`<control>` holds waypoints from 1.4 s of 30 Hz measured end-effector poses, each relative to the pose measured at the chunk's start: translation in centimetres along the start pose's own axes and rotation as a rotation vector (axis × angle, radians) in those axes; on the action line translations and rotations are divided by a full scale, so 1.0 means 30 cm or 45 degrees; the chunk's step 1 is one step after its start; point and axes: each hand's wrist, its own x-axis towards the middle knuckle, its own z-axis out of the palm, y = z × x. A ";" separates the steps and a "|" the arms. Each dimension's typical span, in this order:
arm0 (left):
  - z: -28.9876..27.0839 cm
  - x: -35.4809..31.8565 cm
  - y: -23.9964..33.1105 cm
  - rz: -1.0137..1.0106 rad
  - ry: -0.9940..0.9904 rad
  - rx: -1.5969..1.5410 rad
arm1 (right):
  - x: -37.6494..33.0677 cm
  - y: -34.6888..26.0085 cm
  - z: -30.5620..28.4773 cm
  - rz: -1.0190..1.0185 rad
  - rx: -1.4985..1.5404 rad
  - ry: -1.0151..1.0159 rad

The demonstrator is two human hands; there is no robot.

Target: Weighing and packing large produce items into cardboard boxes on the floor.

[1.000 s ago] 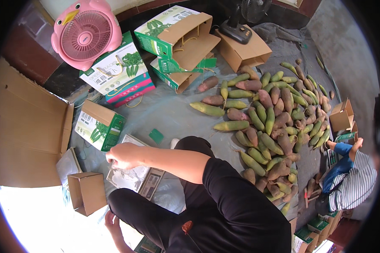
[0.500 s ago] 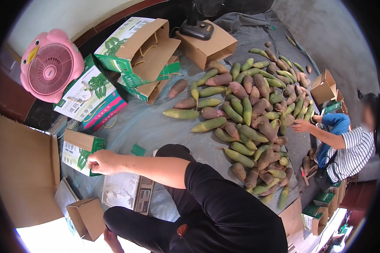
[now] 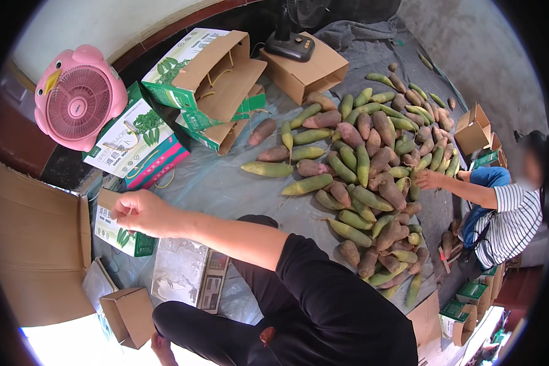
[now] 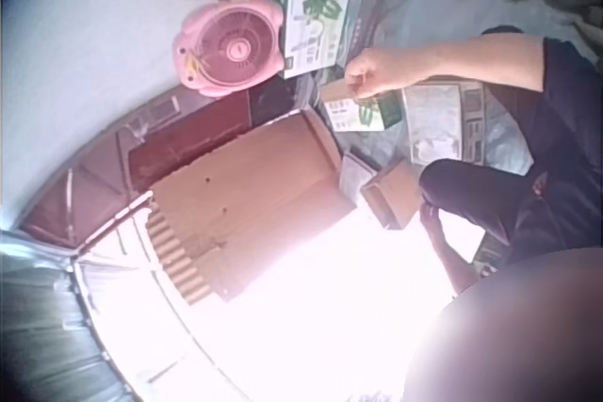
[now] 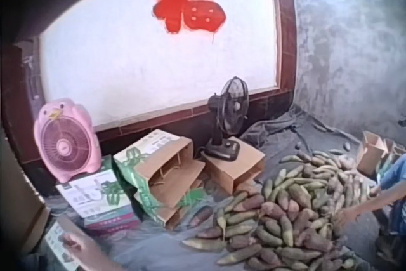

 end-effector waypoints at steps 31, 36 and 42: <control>0.044 -0.023 0.143 -0.179 0.089 0.043 | 0.487 0.213 -0.998 0.180 0.358 1.190; 0.072 -0.028 0.199 -0.098 0.035 0.240 | 0.504 0.217 -1.005 0.154 0.302 1.183; 0.013 -0.032 0.137 -0.053 -0.044 0.365 | 0.307 0.158 -0.892 -0.063 0.509 0.972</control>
